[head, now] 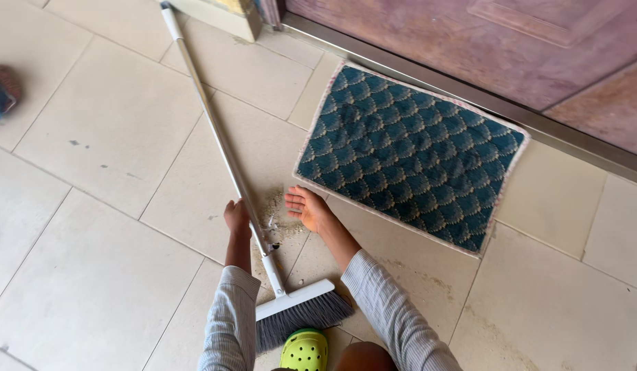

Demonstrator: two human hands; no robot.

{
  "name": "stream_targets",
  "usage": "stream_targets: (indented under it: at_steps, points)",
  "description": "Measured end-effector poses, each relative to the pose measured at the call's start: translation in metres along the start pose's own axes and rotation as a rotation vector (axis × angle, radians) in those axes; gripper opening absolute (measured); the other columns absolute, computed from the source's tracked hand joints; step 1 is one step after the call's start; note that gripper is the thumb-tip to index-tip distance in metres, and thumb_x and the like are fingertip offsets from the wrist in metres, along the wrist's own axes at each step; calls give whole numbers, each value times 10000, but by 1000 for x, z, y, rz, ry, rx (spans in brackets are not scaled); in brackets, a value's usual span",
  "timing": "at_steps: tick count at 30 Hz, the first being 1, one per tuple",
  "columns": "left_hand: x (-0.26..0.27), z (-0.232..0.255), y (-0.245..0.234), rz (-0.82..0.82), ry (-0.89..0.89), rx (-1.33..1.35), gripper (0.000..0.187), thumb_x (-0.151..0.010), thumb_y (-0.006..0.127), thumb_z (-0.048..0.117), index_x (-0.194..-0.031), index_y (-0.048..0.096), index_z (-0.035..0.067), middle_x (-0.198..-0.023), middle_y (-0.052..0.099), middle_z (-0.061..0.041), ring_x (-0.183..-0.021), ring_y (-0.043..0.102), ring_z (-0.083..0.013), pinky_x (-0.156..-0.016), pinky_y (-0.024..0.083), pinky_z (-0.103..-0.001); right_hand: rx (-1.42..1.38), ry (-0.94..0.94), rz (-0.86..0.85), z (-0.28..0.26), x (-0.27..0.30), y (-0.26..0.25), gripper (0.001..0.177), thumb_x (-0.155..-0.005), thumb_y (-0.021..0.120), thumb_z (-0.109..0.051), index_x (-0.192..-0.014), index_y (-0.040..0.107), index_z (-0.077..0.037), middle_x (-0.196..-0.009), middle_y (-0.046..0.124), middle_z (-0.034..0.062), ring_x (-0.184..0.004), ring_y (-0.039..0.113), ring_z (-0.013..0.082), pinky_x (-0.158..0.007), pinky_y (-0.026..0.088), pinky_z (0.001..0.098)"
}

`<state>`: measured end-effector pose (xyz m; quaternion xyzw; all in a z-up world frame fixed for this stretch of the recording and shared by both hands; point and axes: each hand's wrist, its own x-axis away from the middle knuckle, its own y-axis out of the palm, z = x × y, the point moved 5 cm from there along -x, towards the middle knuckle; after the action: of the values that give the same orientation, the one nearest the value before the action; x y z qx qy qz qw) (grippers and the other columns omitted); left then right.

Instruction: The person sweeps a tiled entryway with a broom and places a rectangular rug in front of a wooden door.

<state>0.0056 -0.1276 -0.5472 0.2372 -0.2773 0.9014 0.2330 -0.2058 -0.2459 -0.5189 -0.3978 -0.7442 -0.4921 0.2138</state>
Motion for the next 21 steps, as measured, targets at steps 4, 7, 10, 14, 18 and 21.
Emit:
stream_targets:
  at_steps: [4, 7, 10, 14, 18, 21]
  points:
    - [5, -12, -6, -181, -41, 258, 736, -974, 578, 292, -1545, 321, -95, -1346, 614, -250, -1106, 632, -270, -885, 517, -333, 165, 86, -30, 26, -19, 55, 519, -1006, 533, -459, -1394, 577, -117, -1404, 604, 90, -1271, 544, 264, -1065, 415, 488]
    - [7, -23, -8, -263, -73, 266, 760, -1018, 537, 402, -1581, 265, -29, -1397, 572, -225, -1184, 603, -276, -967, 495, -363, 297, 152, 34, 48, -19, 77, 499, -1002, 522, -458, -1379, 589, -137, -1369, 623, 50, -1247, 554, 244, -1083, 402, 499]
    - [6, -24, -10, -266, -188, 249, 744, -1016, 471, 462, -1622, 233, 101, -1531, 404, -133, -1250, 482, -272, -959, 447, -453, 340, 108, 11, 59, -23, 95, 415, -1029, 544, -373, -1311, 619, -78, -1242, 663, 67, -1122, 597, 223, -1025, 412, 457]
    - [26, -13, -11, -408, 61, 572, 639, -1150, 468, 441, -1455, 342, -106, -1223, 511, -271, -1089, 519, -317, -930, 478, -446, 360, -15, -20, 64, -22, 96, 312, -1019, 501, -155, -1214, 704, -20, -1050, 743, 77, -878, 665, 171, -877, 545, 352]
    - [48, 22, 7, -241, -47, 644, 611, -1042, 414, 396, -1577, 340, 109, -1222, 566, -60, -1055, 557, -177, -907, 488, -332, 353, -112, 64, 53, -4, 100, 363, -942, 564, 72, -1269, 704, 2, -1071, 743, 109, -871, 653, 162, -829, 535, 298]
    - [86, 71, -9, -278, 66, 662, 551, -1085, 400, 346, -1571, 387, 87, -1068, 532, -38, -937, 502, -137, -847, 479, -309, 235, -190, 5, 28, 27, 120, 368, -948, 575, 56, -1296, 686, 5, -1101, 749, 115, -968, 697, 170, -925, 558, 285]
